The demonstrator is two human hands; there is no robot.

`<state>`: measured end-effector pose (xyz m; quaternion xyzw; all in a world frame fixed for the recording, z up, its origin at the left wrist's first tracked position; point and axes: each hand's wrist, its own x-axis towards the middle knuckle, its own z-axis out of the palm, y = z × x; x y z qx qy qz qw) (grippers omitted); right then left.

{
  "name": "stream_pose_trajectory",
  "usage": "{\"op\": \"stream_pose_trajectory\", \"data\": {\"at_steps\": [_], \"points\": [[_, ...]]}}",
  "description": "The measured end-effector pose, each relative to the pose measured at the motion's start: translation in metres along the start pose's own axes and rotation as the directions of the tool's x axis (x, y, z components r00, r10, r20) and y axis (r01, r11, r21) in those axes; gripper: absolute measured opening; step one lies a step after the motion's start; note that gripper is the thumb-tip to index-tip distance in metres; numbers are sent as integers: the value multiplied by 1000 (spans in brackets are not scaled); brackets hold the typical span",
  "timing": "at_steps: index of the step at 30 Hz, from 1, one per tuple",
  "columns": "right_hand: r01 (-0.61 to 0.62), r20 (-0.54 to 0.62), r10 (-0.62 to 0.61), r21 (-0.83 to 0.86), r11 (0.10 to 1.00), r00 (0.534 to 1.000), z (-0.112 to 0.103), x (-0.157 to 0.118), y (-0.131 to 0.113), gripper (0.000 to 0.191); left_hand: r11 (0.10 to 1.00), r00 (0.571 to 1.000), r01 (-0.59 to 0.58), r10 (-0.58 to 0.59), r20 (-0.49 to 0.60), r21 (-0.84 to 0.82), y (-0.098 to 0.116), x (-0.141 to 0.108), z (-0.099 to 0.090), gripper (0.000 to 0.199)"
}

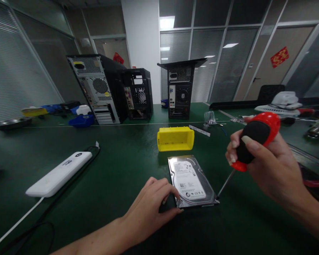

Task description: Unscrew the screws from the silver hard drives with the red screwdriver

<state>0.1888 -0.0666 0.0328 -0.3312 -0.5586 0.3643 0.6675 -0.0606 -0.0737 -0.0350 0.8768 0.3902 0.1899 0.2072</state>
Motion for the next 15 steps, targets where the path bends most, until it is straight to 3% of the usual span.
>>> {"op": "stream_pose_trajectory", "data": {"at_steps": [6,15], "points": [[-64,13,62,128,990,998,3,-1,-3,23,1000,1000,-15,15,-3,-10,-4,-1,2,24],[-43,41,45,-46,998,998,-1,1,5,16,1000,1000,3,-3,25,-15,-2,-1,1,25]]}}
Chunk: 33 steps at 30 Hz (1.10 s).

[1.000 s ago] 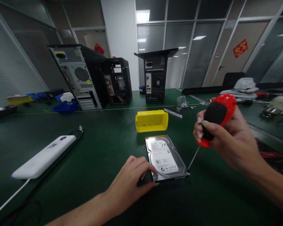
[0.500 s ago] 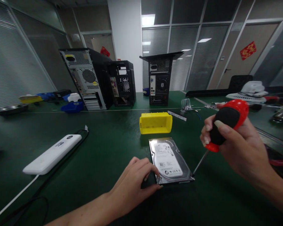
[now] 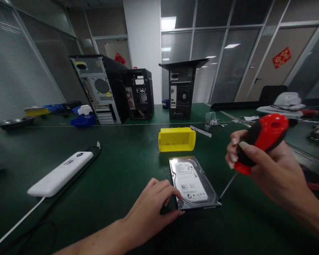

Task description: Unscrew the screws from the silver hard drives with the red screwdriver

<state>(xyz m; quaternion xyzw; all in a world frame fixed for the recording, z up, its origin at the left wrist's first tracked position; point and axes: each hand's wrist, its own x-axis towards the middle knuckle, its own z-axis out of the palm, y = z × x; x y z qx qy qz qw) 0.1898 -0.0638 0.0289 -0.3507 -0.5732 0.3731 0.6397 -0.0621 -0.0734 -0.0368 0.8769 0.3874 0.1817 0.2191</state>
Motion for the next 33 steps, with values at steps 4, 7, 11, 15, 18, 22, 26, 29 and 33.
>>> {"op": "stream_pose_trajectory", "data": {"at_steps": [4,7,11,15,18,22,26,29,33], "points": [[8,104,-14,65,998,995,2,0,-4,20,1000,1000,6,-6,15,-7,3,1,-3,25],[11,101,-26,154,988,995,5,-2,-7,17,1000,1000,16,-16,14,-12,2,0,-3,25],[18,74,-28,121,992,997,4,-2,-4,15,1000,999,3,-4,-41,-20,-3,-2,2,25],[10,53,-15,88,996,999,1,2,-1,12,1000,998,-4,4,-56,-13,-4,-4,4,25],[9,16,-10,50,999,1000,0,4,-3,18,1000,999,11,-11,-30,-12,-2,-2,1,23],[-5,-7,6,46,999,1000,0,4,-5,23,1000,1000,5,-6,-22,-9,-1,-1,0,23],[-18,-11,18,53,998,1000,1,4,-5,25,1000,999,-13,13,-40,4,-2,-1,2,24],[-13,-10,14,64,998,1000,2,4,-5,25,1000,999,-23,23,-29,4,-2,-1,2,24],[-9,-5,10,76,997,1000,1,4,-4,24,999,999,-33,34,-28,14,-3,-1,1,24]]}}
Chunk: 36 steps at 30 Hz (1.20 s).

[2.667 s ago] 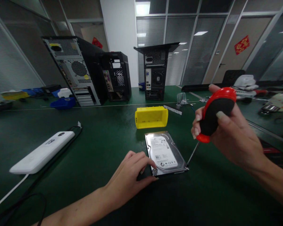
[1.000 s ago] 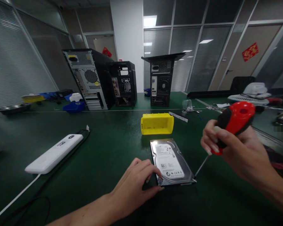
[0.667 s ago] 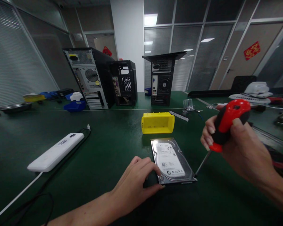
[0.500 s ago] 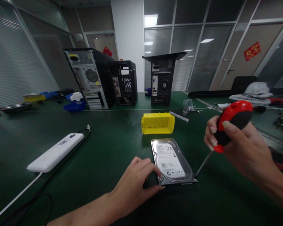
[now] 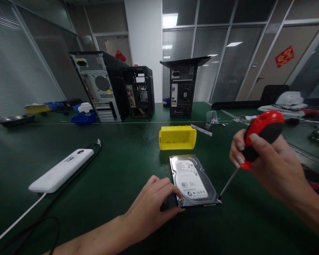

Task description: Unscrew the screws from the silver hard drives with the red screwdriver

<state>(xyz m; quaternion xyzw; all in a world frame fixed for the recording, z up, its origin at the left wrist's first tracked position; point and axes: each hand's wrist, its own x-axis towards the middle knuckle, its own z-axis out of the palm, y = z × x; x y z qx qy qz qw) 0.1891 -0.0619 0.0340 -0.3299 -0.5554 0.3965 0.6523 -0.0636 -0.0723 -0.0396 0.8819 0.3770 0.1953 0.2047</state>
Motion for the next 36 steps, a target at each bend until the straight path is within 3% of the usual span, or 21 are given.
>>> {"op": "stream_pose_trajectory", "data": {"at_steps": [7,13,18,23,30,36], "points": [[7,56,-11,58,998,998,0,-2,1,14,1000,1000,-17,17,2,-5,-1,-1,1,23],[12,99,-22,101,995,995,5,-7,-3,33,1000,1000,-16,16,3,-15,1,0,-1,24],[11,67,-15,60,998,998,4,-9,-3,32,1000,1000,-15,15,-6,-11,0,-1,1,25],[22,-62,-20,35,999,998,1,-6,-4,30,999,999,-29,29,-27,-18,-1,-1,2,26],[46,37,-51,115,992,998,4,-6,-5,20,1000,1000,18,-18,19,-4,4,1,-3,24],[4,-30,-1,109,994,1000,3,-4,-4,30,1000,1000,20,-20,23,-12,4,1,-4,25]]}}
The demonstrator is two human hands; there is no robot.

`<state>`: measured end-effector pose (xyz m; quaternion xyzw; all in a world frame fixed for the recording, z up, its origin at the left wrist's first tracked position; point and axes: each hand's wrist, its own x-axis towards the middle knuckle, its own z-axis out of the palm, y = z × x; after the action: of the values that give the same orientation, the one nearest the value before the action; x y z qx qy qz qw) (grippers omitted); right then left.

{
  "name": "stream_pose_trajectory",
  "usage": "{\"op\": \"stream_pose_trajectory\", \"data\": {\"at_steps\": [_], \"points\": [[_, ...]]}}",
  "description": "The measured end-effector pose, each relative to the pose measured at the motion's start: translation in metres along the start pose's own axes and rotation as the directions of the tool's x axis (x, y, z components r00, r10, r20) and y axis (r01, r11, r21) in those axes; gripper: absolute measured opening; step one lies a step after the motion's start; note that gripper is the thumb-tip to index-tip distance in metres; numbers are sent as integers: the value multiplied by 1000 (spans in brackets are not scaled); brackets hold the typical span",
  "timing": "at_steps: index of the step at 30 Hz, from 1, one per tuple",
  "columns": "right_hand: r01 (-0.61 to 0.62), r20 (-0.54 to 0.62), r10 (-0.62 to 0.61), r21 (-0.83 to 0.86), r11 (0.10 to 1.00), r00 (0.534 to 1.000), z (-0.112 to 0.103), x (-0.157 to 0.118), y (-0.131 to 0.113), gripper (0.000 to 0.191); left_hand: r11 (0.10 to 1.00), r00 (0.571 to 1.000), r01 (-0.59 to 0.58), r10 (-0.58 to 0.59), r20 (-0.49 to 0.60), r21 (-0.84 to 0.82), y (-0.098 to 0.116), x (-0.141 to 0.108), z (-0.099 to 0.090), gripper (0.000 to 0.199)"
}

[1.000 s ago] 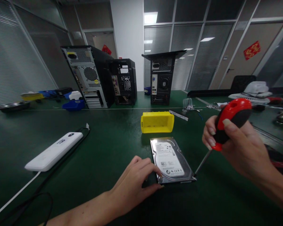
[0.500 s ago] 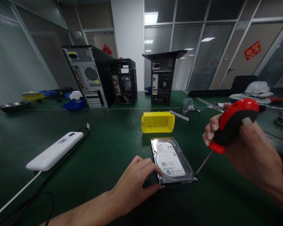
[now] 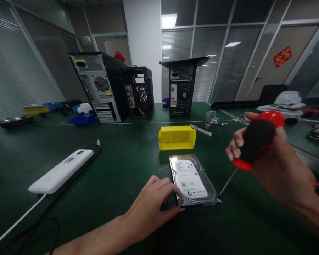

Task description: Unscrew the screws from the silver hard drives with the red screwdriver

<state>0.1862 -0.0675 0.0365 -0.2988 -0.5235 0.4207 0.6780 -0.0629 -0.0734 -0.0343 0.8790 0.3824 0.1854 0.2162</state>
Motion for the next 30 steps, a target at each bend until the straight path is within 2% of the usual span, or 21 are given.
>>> {"op": "stream_pose_trajectory", "data": {"at_steps": [4,8,11,15,21,24,27,30], "points": [[6,-38,-7,-44,999,999,-2,3,1,22,1000,1000,-6,6,-12,3,-2,-1,1,23],[38,12,-38,-70,997,999,-2,3,-1,15,1000,999,-23,23,-22,1,-3,-1,3,24],[36,46,-35,-18,999,998,-2,2,-2,15,1000,1000,-14,14,-15,1,-2,-1,3,24],[12,52,-13,30,999,999,-1,0,-1,27,1000,1000,-9,9,-4,7,-2,0,2,23],[22,-17,-24,-75,997,1000,-5,2,0,24,1000,1000,-19,19,-18,24,-2,0,2,25],[46,-6,-47,-119,992,999,-5,2,0,21,1000,1000,-9,10,-13,27,0,0,1,25],[46,36,-43,-73,996,998,-4,2,0,20,1000,1000,4,-4,-6,19,2,0,-1,24],[10,56,-10,10,1000,998,-3,1,1,34,1000,1000,9,-9,-4,6,3,0,-2,25]]}}
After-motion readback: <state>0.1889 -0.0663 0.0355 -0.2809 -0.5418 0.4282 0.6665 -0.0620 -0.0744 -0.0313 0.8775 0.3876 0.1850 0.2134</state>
